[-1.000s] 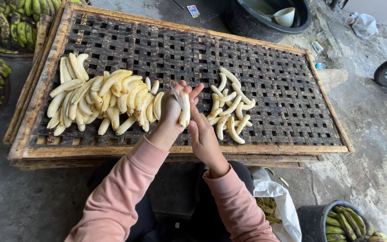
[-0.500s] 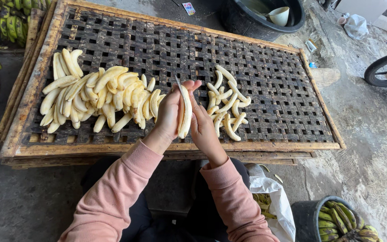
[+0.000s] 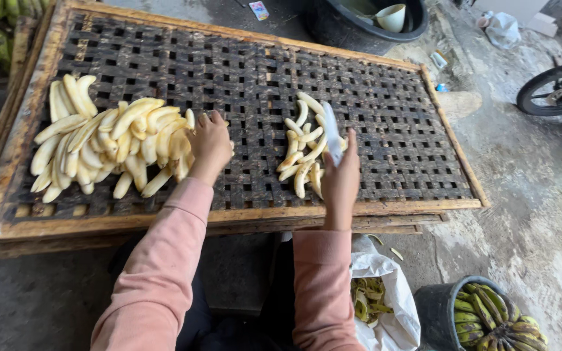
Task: The person sits at a woven bamboo tray and peels bananas one at a time with a small knife, holding each banana in one hand and cutting away the peel. Peeled bananas are placed in a pile on the left side of the tray and discarded peels drop into a bag below.
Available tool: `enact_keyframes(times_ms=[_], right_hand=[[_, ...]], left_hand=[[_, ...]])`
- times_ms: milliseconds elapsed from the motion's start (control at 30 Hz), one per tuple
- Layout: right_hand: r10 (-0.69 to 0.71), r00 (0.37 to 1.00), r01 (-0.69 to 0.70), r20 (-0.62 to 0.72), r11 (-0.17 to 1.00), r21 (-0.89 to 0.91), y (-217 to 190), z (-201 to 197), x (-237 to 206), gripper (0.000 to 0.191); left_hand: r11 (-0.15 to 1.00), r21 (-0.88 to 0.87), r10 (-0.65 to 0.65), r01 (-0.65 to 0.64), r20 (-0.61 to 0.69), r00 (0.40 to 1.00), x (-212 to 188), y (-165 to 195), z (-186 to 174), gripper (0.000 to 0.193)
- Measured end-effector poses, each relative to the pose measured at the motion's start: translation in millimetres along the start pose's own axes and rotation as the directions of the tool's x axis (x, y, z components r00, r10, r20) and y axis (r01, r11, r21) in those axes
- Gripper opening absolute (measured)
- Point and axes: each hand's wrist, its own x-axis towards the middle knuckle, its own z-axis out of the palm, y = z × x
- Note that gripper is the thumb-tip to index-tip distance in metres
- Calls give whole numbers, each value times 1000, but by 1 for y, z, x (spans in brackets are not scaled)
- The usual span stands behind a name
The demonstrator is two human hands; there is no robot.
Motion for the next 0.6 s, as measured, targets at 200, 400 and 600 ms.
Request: enact_keyframes(times_ms=[200, 400, 600], right_hand=[[434, 898, -436, 70, 857, 274, 46, -43, -11, 69], [458, 887, -449, 59, 827, 338, 49, -63, -16, 63], [435, 895, -434, 95, 803, 408, 41, -59, -16, 61]], left_hand=[[898, -421, 238, -128, 221, 946, -12, 105, 42, 53], [905, -388, 300, -173, 295, 907, -15, 151, 89, 64], [892, -330, 413, -309, 315, 854, -8, 127, 103, 38]])
